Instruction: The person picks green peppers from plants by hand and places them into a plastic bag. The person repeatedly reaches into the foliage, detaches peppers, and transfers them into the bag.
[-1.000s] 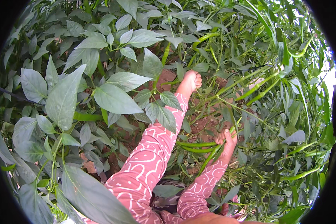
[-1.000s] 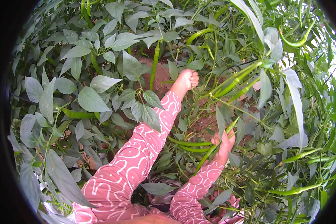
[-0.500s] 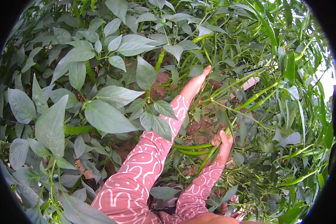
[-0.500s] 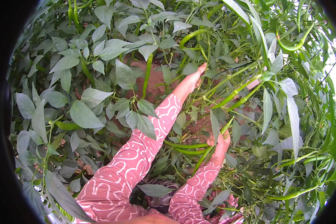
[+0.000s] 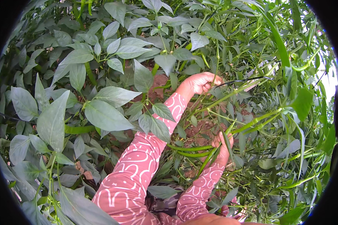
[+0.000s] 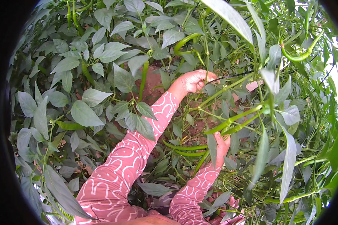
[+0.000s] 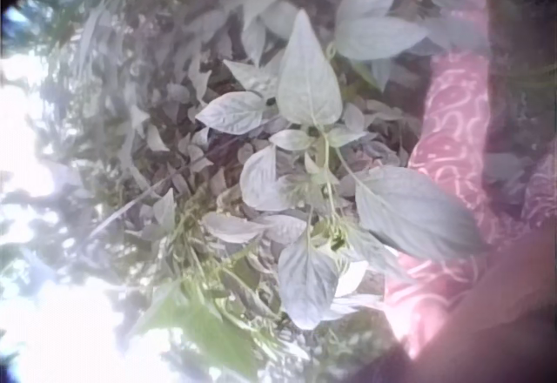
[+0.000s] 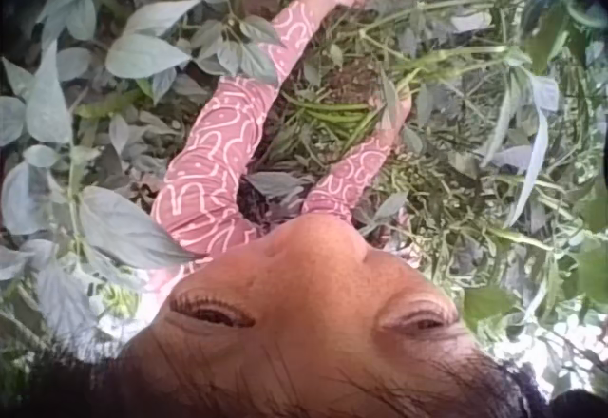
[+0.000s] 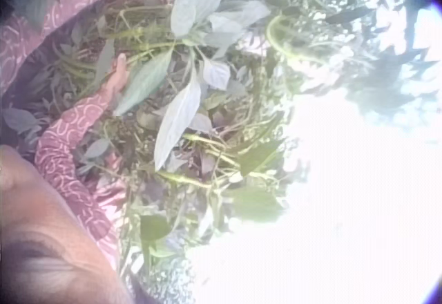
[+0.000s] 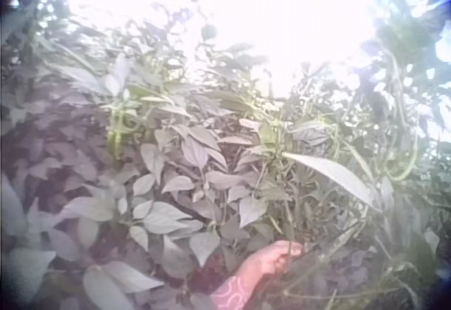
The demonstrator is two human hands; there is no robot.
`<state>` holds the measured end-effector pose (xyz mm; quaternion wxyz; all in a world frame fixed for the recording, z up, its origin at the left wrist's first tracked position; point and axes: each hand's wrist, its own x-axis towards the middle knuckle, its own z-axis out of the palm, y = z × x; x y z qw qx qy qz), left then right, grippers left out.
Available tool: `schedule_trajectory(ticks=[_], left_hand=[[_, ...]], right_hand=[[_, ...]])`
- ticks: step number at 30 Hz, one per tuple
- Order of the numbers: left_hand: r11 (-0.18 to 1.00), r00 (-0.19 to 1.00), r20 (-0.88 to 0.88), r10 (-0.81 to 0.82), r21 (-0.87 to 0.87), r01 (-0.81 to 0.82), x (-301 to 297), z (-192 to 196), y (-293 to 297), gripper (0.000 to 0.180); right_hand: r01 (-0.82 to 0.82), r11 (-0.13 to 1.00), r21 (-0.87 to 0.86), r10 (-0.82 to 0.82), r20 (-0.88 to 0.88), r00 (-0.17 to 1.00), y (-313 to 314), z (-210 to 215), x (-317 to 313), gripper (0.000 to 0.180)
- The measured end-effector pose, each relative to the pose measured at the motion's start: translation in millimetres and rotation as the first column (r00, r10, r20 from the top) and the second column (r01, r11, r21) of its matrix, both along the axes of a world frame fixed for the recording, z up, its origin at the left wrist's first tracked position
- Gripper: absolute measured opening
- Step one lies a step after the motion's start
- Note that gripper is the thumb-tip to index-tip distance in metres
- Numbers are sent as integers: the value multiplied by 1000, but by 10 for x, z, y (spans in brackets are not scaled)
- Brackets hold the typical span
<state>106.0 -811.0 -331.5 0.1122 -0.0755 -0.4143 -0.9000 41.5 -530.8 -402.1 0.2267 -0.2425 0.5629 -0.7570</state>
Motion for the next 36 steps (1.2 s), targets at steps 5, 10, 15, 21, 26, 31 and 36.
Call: schedule_trajectory(ticks=[5, 10, 15, 21, 26, 31, 36], left_hand=[[991, 990, 137, 29, 123, -46, 60, 29, -112, 11], [838, 930, 346, 121, 467, -283, -39, -155, -58, 10], [819, 658, 635, 404, 70, -570, 86, -549, 193, 8], [43, 226, -167, 960, -709, -704, 1150, -1000, 749, 4], [-30, 219, -111, 969, -939, -342, 2707, -1845, 2152, 30], [362, 428, 841, 332, -532, 766, 3763, -2117, 2991, 42], [-5, 411, -230, 882, -877, -481, 2265, -1055, 1773, 16]], right_hand=[[-24, 1000, -16, 23, -35, 999, -19, -35, -29, 19], [-119, 991, -61, 117, -34, 993, -41, 2, -24, 16], [44, 998, 37, -43, -43, 998, -91, 79, 74, 14], [-27, 999, 30, 25, 52, 998, -47, 221, 238, 18], [-35, 999, -15, 36, 65, 997, -51, 259, 268, 19], [-87, 992, -90, 95, 81, 992, -54, 187, 227, 22], [-100, 992, -78, 106, 85, 991, -42, 174, 192, 26]])
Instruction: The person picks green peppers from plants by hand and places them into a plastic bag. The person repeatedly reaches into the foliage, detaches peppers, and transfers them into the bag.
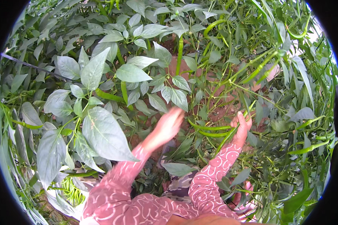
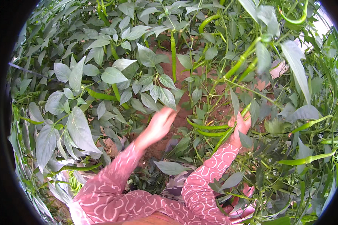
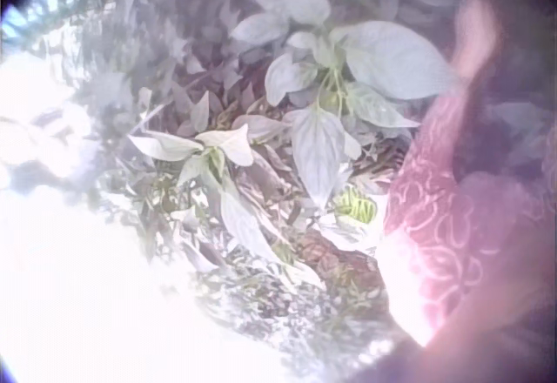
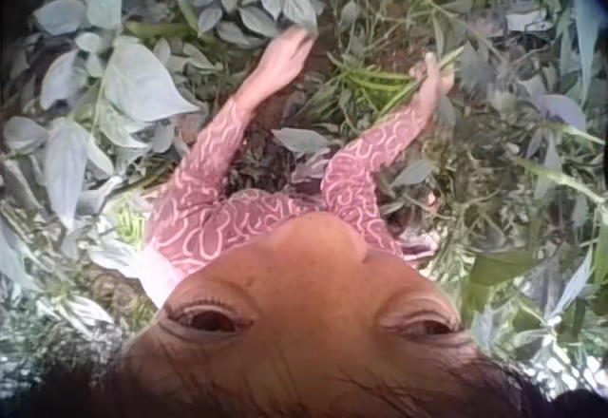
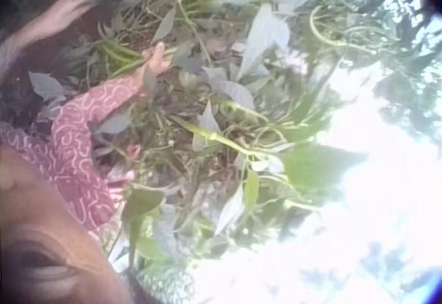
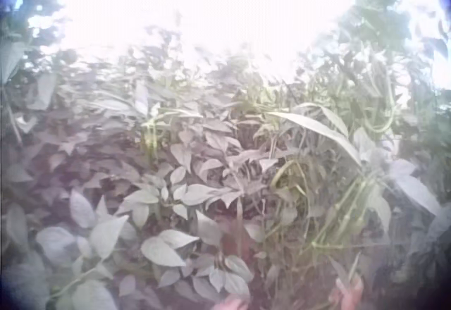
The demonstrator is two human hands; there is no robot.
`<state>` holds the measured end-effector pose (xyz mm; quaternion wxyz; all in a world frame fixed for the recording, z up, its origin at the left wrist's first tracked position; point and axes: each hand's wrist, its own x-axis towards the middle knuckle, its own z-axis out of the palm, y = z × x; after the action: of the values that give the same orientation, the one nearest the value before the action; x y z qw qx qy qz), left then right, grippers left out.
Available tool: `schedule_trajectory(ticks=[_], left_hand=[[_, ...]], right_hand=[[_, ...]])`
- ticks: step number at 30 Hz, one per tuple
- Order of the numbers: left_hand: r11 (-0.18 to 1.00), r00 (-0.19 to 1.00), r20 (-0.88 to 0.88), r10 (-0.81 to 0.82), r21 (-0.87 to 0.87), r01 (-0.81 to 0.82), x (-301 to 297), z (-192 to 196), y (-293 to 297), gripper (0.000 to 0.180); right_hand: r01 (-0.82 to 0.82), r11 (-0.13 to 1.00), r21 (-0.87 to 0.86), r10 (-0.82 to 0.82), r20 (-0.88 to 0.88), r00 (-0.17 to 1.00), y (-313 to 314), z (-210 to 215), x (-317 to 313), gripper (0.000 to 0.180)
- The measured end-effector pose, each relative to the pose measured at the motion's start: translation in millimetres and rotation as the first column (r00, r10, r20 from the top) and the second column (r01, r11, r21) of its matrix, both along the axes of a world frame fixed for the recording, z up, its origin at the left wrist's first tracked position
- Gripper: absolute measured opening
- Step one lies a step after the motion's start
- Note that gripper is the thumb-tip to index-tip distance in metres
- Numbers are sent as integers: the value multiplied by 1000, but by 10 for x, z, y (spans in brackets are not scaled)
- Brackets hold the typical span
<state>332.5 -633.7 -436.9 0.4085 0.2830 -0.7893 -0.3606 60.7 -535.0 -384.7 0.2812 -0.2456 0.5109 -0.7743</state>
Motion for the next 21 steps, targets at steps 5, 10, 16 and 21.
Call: schedule_trajectory(ticks=[5, 10, 16, 21], left_hand=[[726, 873, -452, 184, -535, -431, -1478, 1719, -1420, 34], [940, 962, 207, 175, -325, -101, -1852, 2288, -2292, 27], [881, 950, -83, -300, 358, 310, -1990, 2511, -2647, 26], [779, 869, -476, -136, 491, 391, -2066, 2636, -2614, 20]], right_hand=[[5, 999, 49, -3, -51, 999, 3, 21, 12, 21], [46, 998, 37, -45, -35, 998, 2, 41, 56, 19], [14, 999, 34, -14, 0, 1000, 1, 53, 69, 19], [16, 999, 48, -14, -35, 999, 4, 74, 68, 21]])
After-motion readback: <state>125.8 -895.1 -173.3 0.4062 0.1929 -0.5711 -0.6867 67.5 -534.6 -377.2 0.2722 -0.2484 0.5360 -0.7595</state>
